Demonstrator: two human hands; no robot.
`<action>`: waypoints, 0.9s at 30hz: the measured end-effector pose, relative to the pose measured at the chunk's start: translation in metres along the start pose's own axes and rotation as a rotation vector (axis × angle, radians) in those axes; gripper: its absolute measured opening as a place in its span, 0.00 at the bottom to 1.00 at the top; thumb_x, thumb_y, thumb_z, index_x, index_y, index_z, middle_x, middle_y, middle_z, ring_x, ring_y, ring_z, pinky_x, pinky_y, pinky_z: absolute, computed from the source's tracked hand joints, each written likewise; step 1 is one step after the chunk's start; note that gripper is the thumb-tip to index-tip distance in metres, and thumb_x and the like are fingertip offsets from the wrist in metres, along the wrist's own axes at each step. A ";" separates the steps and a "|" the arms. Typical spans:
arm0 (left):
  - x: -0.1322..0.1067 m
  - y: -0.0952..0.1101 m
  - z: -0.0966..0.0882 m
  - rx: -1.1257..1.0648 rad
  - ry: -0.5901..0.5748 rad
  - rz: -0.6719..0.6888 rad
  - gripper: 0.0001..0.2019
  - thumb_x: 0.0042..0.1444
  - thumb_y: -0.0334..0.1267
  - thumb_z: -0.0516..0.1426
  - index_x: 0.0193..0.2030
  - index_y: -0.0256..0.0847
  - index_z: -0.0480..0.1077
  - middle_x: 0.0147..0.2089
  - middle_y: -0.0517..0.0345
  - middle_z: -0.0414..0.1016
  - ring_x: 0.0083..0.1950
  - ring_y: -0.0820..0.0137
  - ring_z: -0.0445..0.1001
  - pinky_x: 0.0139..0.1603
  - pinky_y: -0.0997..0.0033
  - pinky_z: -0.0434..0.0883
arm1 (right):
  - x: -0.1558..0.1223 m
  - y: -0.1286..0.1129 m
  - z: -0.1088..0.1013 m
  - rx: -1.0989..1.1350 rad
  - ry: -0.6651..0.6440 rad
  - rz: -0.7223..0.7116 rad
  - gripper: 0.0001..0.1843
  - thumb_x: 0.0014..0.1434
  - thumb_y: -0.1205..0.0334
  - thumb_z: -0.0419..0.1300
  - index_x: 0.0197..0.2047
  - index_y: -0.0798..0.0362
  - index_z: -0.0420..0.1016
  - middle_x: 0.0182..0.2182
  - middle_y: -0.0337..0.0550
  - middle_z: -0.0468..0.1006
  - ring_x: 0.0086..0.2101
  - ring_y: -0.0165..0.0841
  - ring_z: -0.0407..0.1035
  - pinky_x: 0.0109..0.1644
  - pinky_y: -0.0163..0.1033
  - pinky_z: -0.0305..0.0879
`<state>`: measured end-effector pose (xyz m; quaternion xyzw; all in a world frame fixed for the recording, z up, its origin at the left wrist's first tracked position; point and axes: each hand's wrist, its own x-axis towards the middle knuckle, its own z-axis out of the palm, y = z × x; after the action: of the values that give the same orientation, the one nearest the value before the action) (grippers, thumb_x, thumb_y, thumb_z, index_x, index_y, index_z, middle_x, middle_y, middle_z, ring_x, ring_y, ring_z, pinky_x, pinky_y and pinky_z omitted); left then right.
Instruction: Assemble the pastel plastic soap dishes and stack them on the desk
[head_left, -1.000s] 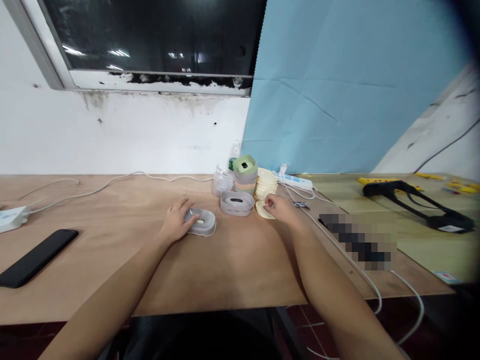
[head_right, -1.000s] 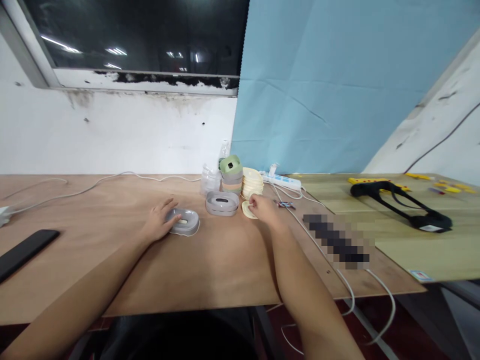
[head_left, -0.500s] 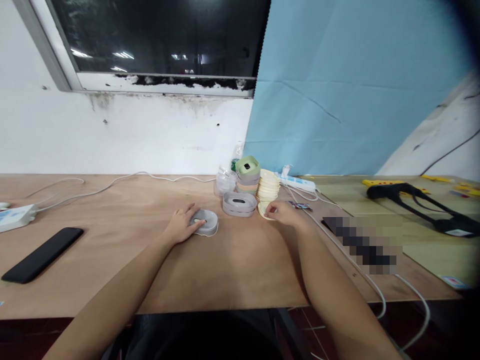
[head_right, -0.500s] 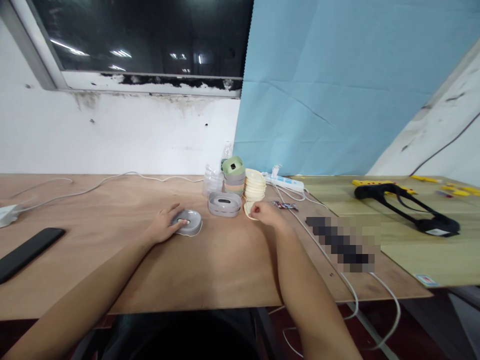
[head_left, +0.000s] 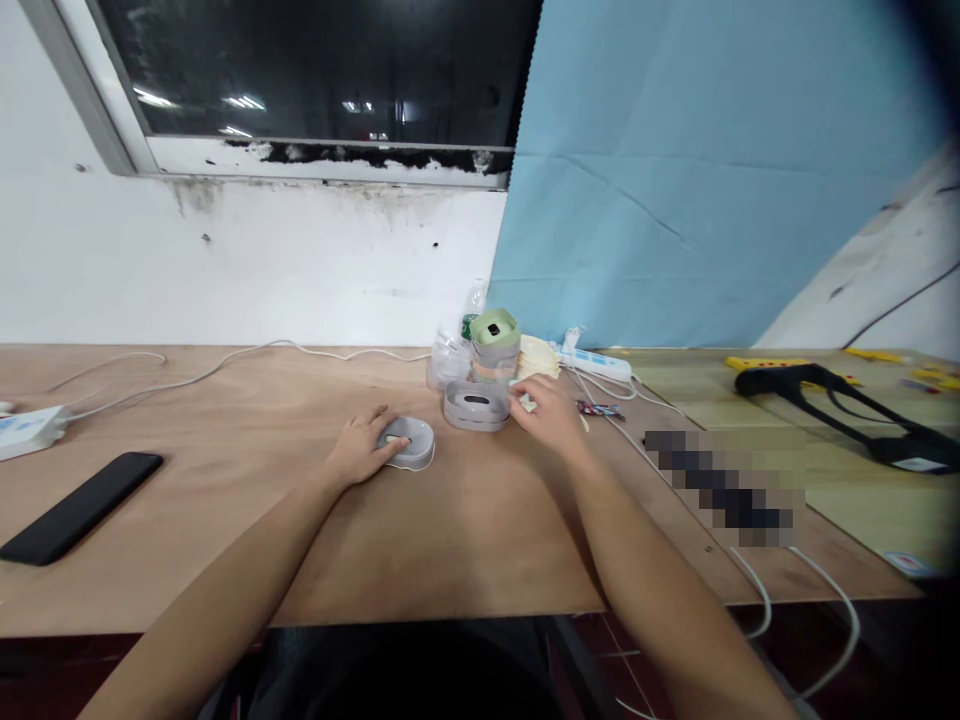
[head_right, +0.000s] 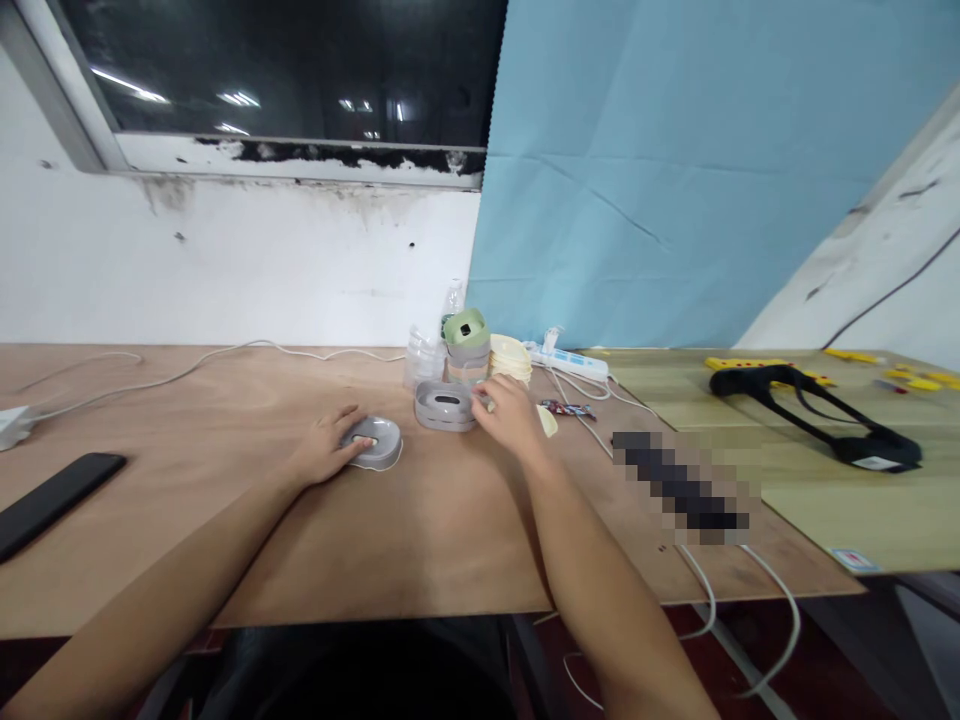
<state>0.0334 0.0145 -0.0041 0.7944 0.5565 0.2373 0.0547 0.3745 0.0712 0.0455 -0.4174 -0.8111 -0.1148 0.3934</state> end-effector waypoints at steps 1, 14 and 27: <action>0.000 0.000 0.000 0.000 -0.003 -0.003 0.31 0.59 0.61 0.47 0.63 0.45 0.62 0.66 0.45 0.61 0.64 0.53 0.62 0.62 0.49 0.60 | 0.000 -0.008 -0.001 0.008 0.053 -0.023 0.07 0.57 0.62 0.55 0.35 0.51 0.75 0.33 0.45 0.77 0.39 0.38 0.69 0.45 0.43 0.63; 0.000 -0.001 0.001 0.001 -0.014 0.005 0.31 0.60 0.61 0.46 0.62 0.44 0.62 0.65 0.46 0.62 0.62 0.55 0.64 0.61 0.51 0.60 | 0.087 -0.032 -0.018 0.116 0.134 -0.188 0.11 0.64 0.56 0.51 0.42 0.50 0.72 0.40 0.47 0.76 0.44 0.39 0.68 0.51 0.47 0.63; 0.000 -0.004 0.000 -0.027 -0.024 0.047 0.30 0.60 0.60 0.46 0.61 0.42 0.64 0.63 0.46 0.63 0.61 0.56 0.65 0.62 0.56 0.61 | 0.165 0.014 0.062 0.431 -0.274 0.288 0.19 0.54 0.65 0.57 0.50 0.50 0.61 0.29 0.35 0.74 0.31 0.30 0.71 0.35 0.33 0.65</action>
<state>0.0304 0.0160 -0.0050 0.8091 0.5339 0.2365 0.0663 0.2951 0.2087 0.1233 -0.4465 -0.7948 0.1749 0.3719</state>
